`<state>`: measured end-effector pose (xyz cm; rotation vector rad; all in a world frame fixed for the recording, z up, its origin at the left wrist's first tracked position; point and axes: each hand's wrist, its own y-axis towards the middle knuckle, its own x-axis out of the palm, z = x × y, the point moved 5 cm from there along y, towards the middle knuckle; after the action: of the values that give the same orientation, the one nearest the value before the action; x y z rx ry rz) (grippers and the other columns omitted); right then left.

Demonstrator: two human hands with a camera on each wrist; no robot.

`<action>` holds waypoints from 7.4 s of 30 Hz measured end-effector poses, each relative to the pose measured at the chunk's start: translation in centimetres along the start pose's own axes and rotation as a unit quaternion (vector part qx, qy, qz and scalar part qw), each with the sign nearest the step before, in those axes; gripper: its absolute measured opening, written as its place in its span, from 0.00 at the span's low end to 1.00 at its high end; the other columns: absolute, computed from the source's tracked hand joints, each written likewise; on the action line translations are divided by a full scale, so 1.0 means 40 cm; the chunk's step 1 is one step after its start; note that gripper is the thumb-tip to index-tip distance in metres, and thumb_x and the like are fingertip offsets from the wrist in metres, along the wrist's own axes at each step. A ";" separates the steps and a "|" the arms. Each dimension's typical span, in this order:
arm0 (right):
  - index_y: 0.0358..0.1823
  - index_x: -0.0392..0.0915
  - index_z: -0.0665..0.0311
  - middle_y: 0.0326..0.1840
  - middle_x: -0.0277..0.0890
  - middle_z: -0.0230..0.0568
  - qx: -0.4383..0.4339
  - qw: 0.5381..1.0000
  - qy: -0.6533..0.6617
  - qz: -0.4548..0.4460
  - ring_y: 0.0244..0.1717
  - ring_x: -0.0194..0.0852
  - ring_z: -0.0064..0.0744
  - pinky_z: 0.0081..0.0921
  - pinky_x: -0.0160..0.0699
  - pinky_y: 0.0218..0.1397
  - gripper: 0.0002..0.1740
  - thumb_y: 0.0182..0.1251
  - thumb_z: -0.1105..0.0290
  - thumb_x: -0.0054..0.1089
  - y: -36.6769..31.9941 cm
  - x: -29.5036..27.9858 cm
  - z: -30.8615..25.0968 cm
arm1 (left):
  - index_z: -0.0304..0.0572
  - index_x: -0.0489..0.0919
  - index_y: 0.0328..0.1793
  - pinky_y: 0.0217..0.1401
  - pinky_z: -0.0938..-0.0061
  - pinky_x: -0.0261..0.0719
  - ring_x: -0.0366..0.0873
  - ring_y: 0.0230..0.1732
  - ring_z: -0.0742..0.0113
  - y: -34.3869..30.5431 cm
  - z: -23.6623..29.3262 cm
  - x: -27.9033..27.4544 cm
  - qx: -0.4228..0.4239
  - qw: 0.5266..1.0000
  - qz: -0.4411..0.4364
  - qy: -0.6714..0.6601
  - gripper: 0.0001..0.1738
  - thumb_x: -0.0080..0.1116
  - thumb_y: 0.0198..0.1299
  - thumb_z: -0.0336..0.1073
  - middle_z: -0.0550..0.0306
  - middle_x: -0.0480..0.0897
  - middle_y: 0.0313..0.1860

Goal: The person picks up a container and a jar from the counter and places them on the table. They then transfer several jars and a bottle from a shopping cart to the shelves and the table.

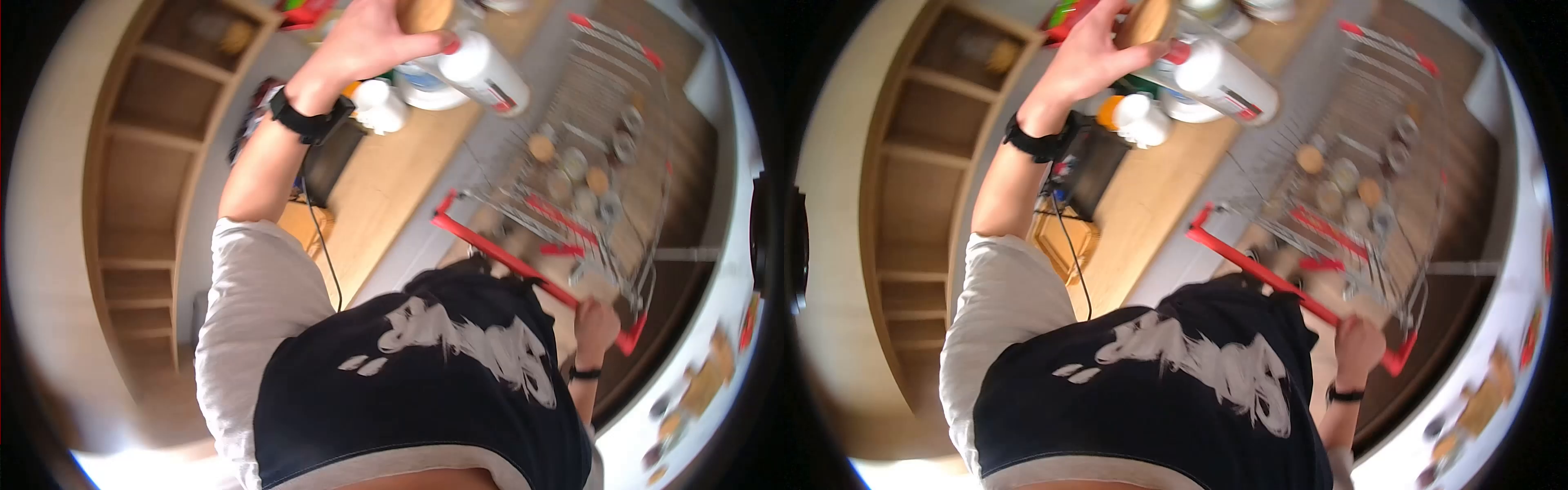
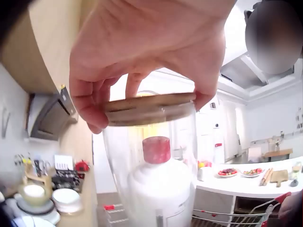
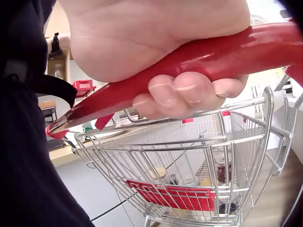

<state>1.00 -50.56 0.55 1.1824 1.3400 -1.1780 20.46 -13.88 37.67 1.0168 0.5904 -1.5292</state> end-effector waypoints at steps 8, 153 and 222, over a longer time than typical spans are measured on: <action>0.18 0.82 0.65 0.20 0.80 0.54 -0.015 0.998 -0.030 0.059 0.23 0.83 0.56 0.50 0.81 0.27 0.27 0.74 0.59 0.47 0.003 0.024 -0.013 | 0.31 0.69 0.63 0.54 0.68 0.83 0.85 0.48 0.61 -0.229 -0.114 -0.471 -0.089 0.983 0.161 0.004 0.37 0.72 0.55 0.47 0.42 0.84 0.48; 0.74 0.67 0.58 0.62 0.76 0.61 -0.176 0.945 0.048 -0.271 0.66 0.74 0.62 0.52 0.77 0.65 0.48 0.53 0.44 0.69 1.296 0.557 -0.519 | 0.27 0.75 0.69 0.68 0.70 0.75 0.78 0.65 0.62 -0.770 -0.602 -0.070 -0.319 0.890 0.306 0.113 0.20 0.52 0.73 0.26 0.48 0.81 0.65; 0.65 0.76 0.63 0.46 0.82 0.32 -0.343 0.778 0.506 -0.147 0.38 0.75 0.17 0.19 0.73 0.40 0.24 0.67 0.74 0.62 0.443 -0.580 -0.627 | 0.28 0.57 0.71 0.67 0.55 0.77 0.75 0.66 0.39 -0.566 -0.745 -0.791 -0.217 0.753 0.612 0.107 0.54 0.82 0.47 0.41 0.30 0.74 0.64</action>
<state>18.77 -26.06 24.32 1.0564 2.5483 -0.0352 6.20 32.28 45.99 0.8825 0.2626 -0.0851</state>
